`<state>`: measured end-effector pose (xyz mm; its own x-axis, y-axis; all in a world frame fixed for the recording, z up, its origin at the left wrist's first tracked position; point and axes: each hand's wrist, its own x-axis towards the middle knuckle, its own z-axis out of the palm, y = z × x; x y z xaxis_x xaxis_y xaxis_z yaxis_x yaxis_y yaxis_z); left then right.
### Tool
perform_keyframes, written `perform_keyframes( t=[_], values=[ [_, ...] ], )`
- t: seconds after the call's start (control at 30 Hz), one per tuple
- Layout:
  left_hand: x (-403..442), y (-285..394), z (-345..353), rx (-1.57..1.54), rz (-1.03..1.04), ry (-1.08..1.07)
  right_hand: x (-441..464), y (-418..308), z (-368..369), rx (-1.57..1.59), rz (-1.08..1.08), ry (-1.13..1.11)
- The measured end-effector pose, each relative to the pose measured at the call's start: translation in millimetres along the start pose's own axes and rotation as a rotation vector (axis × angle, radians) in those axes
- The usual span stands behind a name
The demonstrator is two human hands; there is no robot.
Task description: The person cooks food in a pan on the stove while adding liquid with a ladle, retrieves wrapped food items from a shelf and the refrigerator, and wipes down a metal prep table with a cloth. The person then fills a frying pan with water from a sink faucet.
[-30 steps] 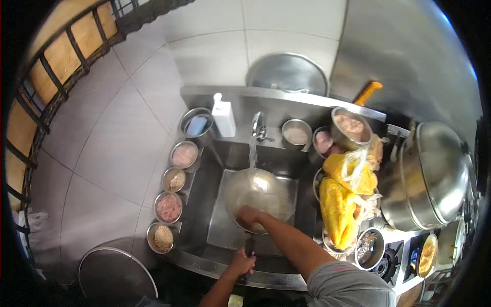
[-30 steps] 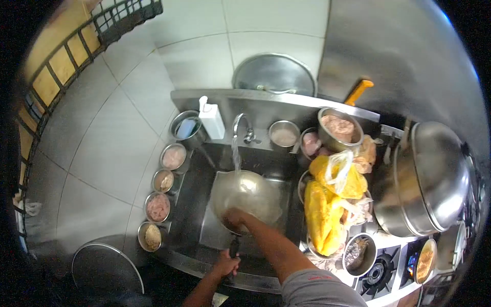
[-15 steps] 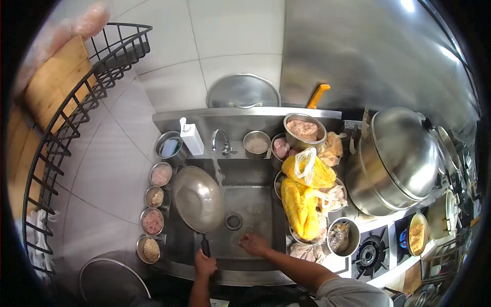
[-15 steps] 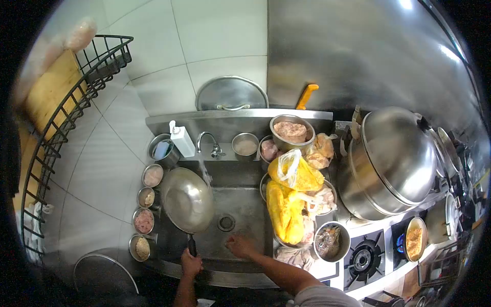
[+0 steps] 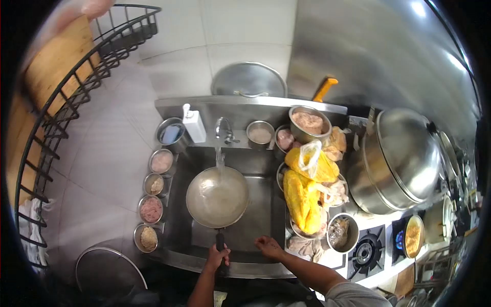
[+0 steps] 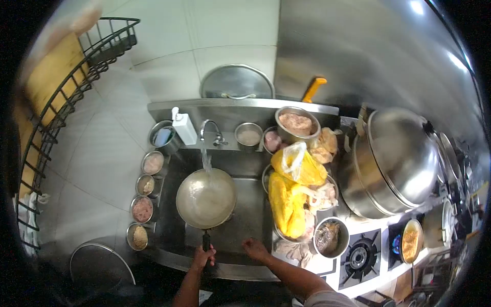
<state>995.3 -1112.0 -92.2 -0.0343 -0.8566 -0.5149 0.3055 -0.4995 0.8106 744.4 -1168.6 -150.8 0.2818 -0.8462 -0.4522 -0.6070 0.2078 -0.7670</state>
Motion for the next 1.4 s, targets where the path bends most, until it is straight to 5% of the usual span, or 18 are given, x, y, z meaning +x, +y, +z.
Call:
perform_keyframes(
  t=[0.27, 0.33, 0.4, 0.47, 0.5, 0.57, 0.8, 1.13, 1.3, 1.4],
  values=[
    [21, -25, 1, -0.025, 0.03, 0.054, -45, 18, -19, -0.088, 0.003, -0.138],
    [22, -25, 1, -0.005, 0.023, 0.077, -46, 73, -1, -0.584, -0.748, -0.005],
    [22, -21, 2, 0.033, 0.002, 0.031, -71, 58, -21, -0.518, -0.66, -0.09],
    [28, -26, 4, 0.047, 0.017, 0.041, -109, -2, -58, -0.358, -0.171, -0.242],
    [33, -34, 1, 0.056, 0.053, 0.061, -122, -9, -65, -0.336, -0.133, -0.196],
    [44, -48, 5, 0.023, 0.074, 0.08, -138, -14, -81, -0.249, -0.318, -0.192],
    [59, -60, 16, -0.032, 0.024, 0.117, -181, 24, -93, 0.042, -0.224, -0.005],
    [36, -42, 37, 0.07, -0.043, 0.155, -200, 32, -88, -0.003, -0.186, -0.028],
    [63, -64, -10, -0.002, -0.079, -0.08, -214, 24, -96, 0.012, -0.105, 0.065],
    [35, -40, 22, 0.025, -0.054, 0.034, -207, 25, -87, 0.063, -0.119, 0.063]
  ],
)
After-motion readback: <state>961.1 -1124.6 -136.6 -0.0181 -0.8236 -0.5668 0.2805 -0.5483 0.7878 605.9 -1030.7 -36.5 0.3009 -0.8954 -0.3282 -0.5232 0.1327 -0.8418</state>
